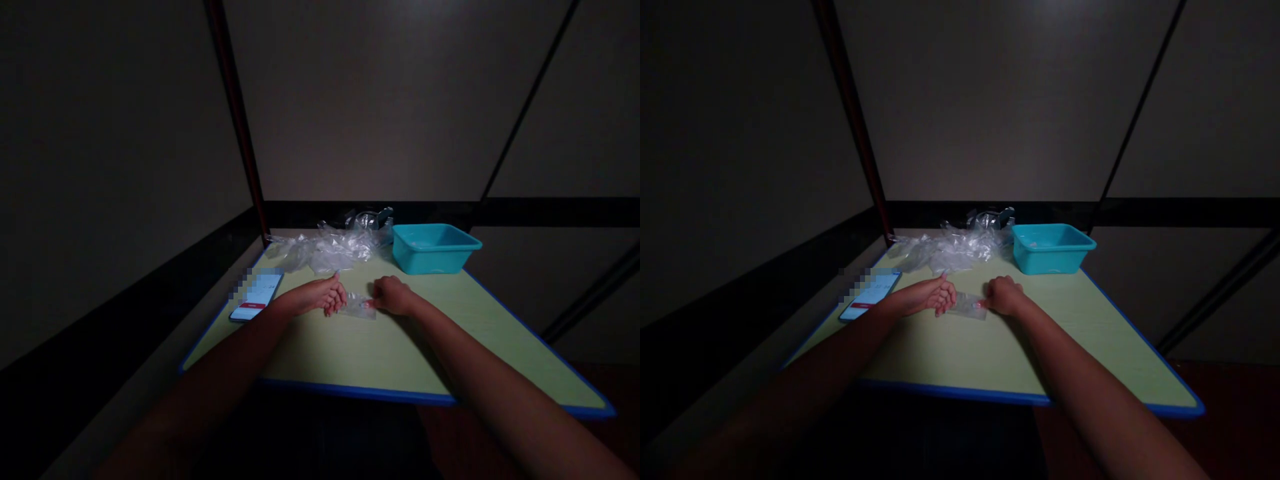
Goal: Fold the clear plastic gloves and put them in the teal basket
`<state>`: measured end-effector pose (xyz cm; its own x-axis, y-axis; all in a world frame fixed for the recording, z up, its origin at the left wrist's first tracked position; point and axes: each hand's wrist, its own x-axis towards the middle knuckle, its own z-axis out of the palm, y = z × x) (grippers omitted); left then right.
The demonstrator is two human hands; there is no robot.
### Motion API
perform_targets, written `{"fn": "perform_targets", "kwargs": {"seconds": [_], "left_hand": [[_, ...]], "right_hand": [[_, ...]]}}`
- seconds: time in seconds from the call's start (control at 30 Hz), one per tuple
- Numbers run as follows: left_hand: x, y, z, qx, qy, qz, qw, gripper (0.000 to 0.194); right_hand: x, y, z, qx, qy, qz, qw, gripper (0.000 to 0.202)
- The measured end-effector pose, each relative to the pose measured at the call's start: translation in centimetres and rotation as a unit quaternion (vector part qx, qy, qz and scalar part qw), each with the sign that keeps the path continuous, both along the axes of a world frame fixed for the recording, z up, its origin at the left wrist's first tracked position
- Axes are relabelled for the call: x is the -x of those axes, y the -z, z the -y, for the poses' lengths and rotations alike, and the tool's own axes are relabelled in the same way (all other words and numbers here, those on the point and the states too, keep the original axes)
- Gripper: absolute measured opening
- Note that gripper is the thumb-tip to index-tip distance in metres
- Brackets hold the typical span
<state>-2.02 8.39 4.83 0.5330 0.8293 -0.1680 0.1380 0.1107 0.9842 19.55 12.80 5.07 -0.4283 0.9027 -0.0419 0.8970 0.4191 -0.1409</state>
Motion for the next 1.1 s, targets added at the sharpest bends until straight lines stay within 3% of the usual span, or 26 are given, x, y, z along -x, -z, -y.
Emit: {"fn": "perform_targets", "kwargs": {"seconds": [0.13,0.23,0.33,0.53,0.63,0.73,0.83,0.9,0.97,1.03,1.1], "left_hand": [[0.0,0.1,-0.3,-0.048,-0.093,0.012,0.994,0.054],[-0.1,-0.1,-0.2,-0.056,-0.134,0.073,0.987,0.051],[-0.2,-0.3,-0.1,-0.015,-0.116,0.110,0.987,0.056],[-0.2,0.0,-0.1,0.053,-0.094,0.084,0.991,0.067],[-0.1,0.1,-0.2,0.060,-0.088,0.092,0.990,0.067],[0.0,0.1,-0.2,0.062,-0.082,0.090,0.991,0.066],[-0.1,0.2,-0.3,0.048,-0.087,0.078,0.992,0.063],[-0.2,0.4,-0.3,0.008,-0.115,0.057,0.992,0.056],[-0.3,0.6,-0.4,-0.083,-0.159,0.009,0.984,0.046],[-0.4,0.8,-0.5,-0.223,-0.185,-0.080,0.954,0.033],[-0.7,1.0,-0.6,-0.359,-0.172,-0.174,0.901,0.022]], "right_hand": [[0.1,0.1,-0.1,0.011,-0.006,-0.002,1.000,0.025],[0.1,0.1,-0.1,0.015,-0.005,-0.029,0.999,0.022],[0.1,0.2,0.0,0.021,0.005,-0.071,0.997,0.019],[0.3,0.6,-0.2,0.075,-0.016,-0.235,0.969,0.021],[0.2,0.7,-0.6,0.060,-0.021,-0.226,0.972,0.014],[0.1,0.7,-0.8,0.028,-0.028,-0.179,0.983,0.027],[0.0,0.7,-0.8,0.035,-0.045,-0.183,0.981,0.022],[0.1,0.9,-0.8,0.043,-0.055,-0.208,0.976,0.014],[0.2,1.0,-0.8,0.048,-0.064,-0.239,0.968,0.008],[0.3,1.2,-0.8,0.057,-0.072,-0.262,0.961,0.005],[0.4,1.4,-0.8,0.065,-0.080,-0.274,0.956,0.005]]}}
